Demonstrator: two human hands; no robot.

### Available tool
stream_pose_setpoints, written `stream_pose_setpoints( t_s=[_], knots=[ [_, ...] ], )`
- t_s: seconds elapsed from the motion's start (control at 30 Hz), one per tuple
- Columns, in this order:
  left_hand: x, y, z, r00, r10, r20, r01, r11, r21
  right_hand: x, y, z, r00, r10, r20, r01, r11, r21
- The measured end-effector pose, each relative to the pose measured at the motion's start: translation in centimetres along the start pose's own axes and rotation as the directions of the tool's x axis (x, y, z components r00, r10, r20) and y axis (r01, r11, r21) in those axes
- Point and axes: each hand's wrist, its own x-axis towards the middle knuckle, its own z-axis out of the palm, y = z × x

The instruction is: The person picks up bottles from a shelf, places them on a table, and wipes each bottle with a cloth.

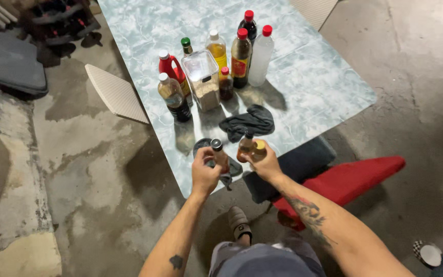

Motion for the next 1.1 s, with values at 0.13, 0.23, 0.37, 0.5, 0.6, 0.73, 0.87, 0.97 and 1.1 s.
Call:
stream_pose_setpoints(
  t_s=[0.13,0.23,0.37,0.5,0.6,0.73,0.87,0.97,1.1],
  knots=[
    [1.1,-0.5,-0.9,0.995,-0.095,-0.035,0.096,0.995,0.016,4.4,3.3,2.4,0.989,0.124,0.077,-0.136,0.975,0.178],
    [1.8,-0.8,-1.7,0.995,-0.003,-0.101,0.012,0.996,0.088,7.5,5.3,4.3,0.995,0.012,0.095,-0.019,0.998,0.066],
    [2.0,-0.7,-1.8,0.973,-0.121,-0.199,0.144,0.984,0.107,11.3,7.8,6.1,0.979,0.139,0.149,-0.158,0.98,0.122],
    [2.0,-0.8,-0.9,0.954,-0.055,-0.296,0.101,0.985,0.143,14.2,10.7,5.7,0.98,0.179,0.084,-0.195,0.94,0.28],
    [1.6,-1.1,0.3,0.931,-0.078,-0.356,0.134,0.982,0.135,15.9,12.2,2.0,0.982,0.183,0.046,-0.189,0.964,0.187],
    [1.8,-1.4,2.2,0.912,-0.113,-0.393,0.169,0.979,0.111,20.1,13.9,-5.4,0.987,0.163,0.006,-0.163,0.987,0.008],
    [2.1,-2.0,4.8,0.905,-0.094,-0.415,0.16,0.979,0.128,24.7,15.3,-14.0,0.995,0.097,-0.032,-0.102,0.977,-0.185],
    [2.4,-2.3,6.5,0.904,-0.157,-0.399,0.203,0.976,0.075,26.4,14.7,-19.9,0.998,0.046,-0.039,-0.054,0.967,-0.249],
    [3.1,-2.8,8.8,0.915,-0.159,-0.372,0.201,0.977,0.074,25.0,13.9,-21.5,0.998,-0.008,-0.067,-0.01,0.964,-0.265]
  ],
)
